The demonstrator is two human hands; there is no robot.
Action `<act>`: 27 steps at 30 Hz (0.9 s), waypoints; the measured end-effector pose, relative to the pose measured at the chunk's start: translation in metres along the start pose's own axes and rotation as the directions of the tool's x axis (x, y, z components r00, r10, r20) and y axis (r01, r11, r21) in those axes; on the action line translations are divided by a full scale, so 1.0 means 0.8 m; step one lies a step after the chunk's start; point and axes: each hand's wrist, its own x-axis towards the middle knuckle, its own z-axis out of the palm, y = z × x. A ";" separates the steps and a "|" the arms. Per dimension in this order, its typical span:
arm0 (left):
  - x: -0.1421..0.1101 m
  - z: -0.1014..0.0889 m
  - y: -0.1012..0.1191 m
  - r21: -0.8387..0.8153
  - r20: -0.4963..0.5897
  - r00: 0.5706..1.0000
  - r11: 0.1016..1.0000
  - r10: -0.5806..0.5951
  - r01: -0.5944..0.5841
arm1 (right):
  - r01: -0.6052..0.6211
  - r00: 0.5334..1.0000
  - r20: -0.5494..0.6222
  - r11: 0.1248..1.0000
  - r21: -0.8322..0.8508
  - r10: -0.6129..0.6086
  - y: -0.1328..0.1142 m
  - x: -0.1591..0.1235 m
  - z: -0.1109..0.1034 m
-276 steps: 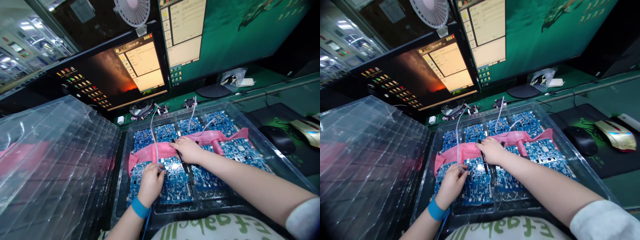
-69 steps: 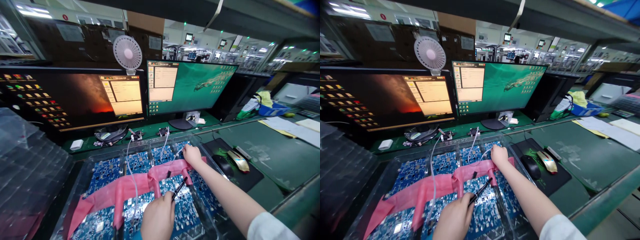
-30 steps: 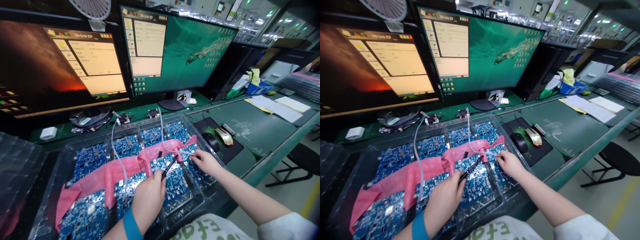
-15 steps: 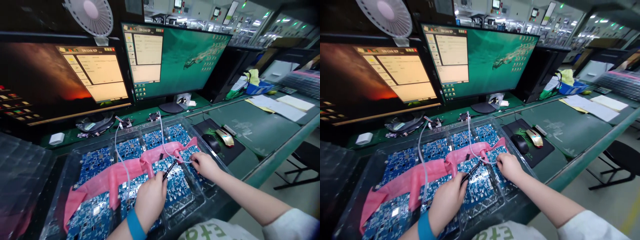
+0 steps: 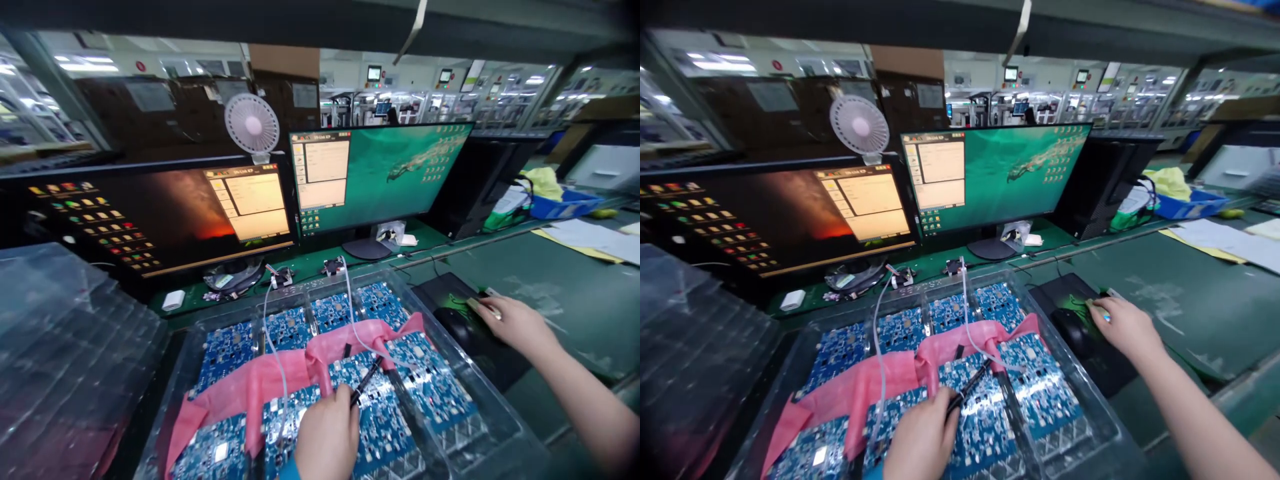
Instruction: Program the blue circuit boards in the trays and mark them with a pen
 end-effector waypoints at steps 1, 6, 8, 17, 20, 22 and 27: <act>0.000 -0.001 0.001 0.002 0.002 1.000 1.000 -0.005 0.005 | 0.025 1.000 0.015 1.000 -0.007 -0.025 0.016 0.010 0.009; -0.001 -0.010 0.007 0.016 0.030 0.998 0.999 -0.049 0.049 | 0.122 0.986 0.106 0.992 0.036 -0.126 0.054 0.030 0.054; -0.002 -0.012 0.008 0.017 0.044 0.997 0.998 -0.061 0.060 | 0.114 0.985 0.120 0.992 0.051 -0.120 0.062 0.031 0.068; 0.002 -0.015 0.008 0.025 0.098 0.993 0.998 -0.067 0.065 | -0.012 0.984 0.176 0.985 0.171 -0.018 0.076 0.042 0.084; 0.000 -0.016 0.010 0.042 0.097 0.993 0.997 -0.071 0.067 | -0.036 0.983 0.182 0.976 0.217 -0.004 0.071 0.043 0.078; -0.002 -0.017 0.010 0.064 0.094 0.993 0.996 -0.065 0.059 | -0.007 0.994 0.105 0.970 0.242 -0.019 0.062 0.042 0.069; -0.020 -0.036 0.003 0.158 0.120 0.992 0.987 -0.045 0.025 | 0.113 0.992 -0.085 0.962 0.247 -0.094 0.000 0.016 0.022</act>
